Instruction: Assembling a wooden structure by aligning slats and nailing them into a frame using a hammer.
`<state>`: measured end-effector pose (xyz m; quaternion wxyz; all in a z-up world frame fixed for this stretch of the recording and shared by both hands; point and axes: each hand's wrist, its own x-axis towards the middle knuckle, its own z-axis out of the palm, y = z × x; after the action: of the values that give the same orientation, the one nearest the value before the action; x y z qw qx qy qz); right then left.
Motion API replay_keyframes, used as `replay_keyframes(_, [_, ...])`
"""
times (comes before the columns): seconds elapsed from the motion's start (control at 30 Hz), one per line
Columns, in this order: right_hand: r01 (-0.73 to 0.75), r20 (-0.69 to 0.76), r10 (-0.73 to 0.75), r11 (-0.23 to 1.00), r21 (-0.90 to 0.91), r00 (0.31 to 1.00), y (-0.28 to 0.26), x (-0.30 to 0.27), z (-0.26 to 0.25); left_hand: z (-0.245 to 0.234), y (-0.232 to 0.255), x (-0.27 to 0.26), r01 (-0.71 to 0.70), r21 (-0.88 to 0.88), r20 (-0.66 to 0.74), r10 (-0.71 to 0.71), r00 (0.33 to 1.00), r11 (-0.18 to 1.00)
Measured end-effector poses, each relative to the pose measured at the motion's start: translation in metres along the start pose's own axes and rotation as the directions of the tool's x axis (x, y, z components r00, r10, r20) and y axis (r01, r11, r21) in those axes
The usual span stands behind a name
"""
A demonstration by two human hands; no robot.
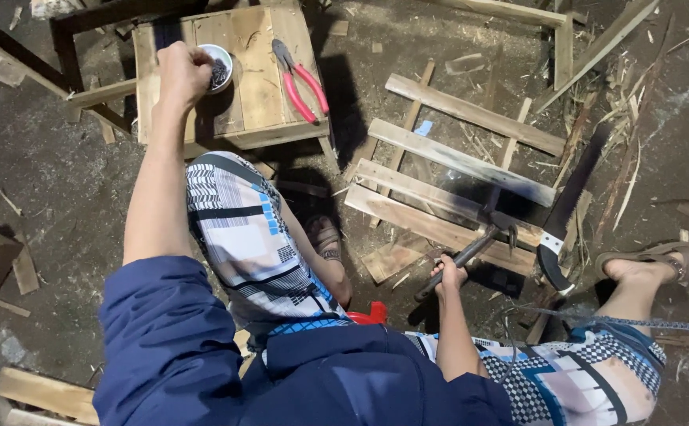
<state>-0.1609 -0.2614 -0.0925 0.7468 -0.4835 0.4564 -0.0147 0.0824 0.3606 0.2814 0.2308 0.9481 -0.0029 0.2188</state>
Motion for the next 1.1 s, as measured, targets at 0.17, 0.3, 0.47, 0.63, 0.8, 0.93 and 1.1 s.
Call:
replay_keyframes(0.17, [0.005, -0.008, -0.005, 1.0, 0.004, 1.0, -0.003, -0.007, 0.002, 0.015, -0.007, 0.01, -0.135, 0.327, -0.027, 0.152, 0.988, 0.935])
replay_keyframes(0.3, [0.005, -0.009, -0.005, 0.999, 0.036, 1.0, -0.003, -0.009, 0.003, 0.025, -0.016, 0.024, -0.168, 0.546, 0.136, 0.111, 0.985, 0.821])
replay_keyframes(0.47, [0.004, -0.016, -0.003, 0.997, 0.072, 1.0, -0.001, -0.006, 0.004, 0.025, -0.006, 0.025, -0.276, 0.689, 0.22, 0.169, 0.961, 0.67])
replay_keyframes(0.63, [-0.005, -0.002, 0.005, 0.996, 0.092, 1.0, 0.002, -0.004, 0.006, 0.031, -0.021, 0.03, -0.364, 0.712, 0.287, 0.224, 0.931, 0.6])
replay_keyframes(0.8, [0.08, -0.169, -0.091, 0.994, -0.07, 0.981, 0.013, 0.012, 0.008, 0.055, -0.058, 0.036, -0.308, 0.705, 0.293, 0.132, 0.947, 0.639])
replay_keyframes(0.93, [0.084, -0.176, -0.096, 0.994, -0.074, 0.98, 0.014, 0.014, 0.007, 0.048, -0.054, 0.029, -0.255, 0.684, 0.221, 0.139, 0.965, 0.684])
replay_keyframes(1.1, [0.082, -0.17, -0.091, 0.995, -0.06, 0.981, 0.019, 0.021, 0.004, 0.042, -0.052, 0.024, -0.19, 0.51, 0.108, 0.156, 0.982, 0.839])
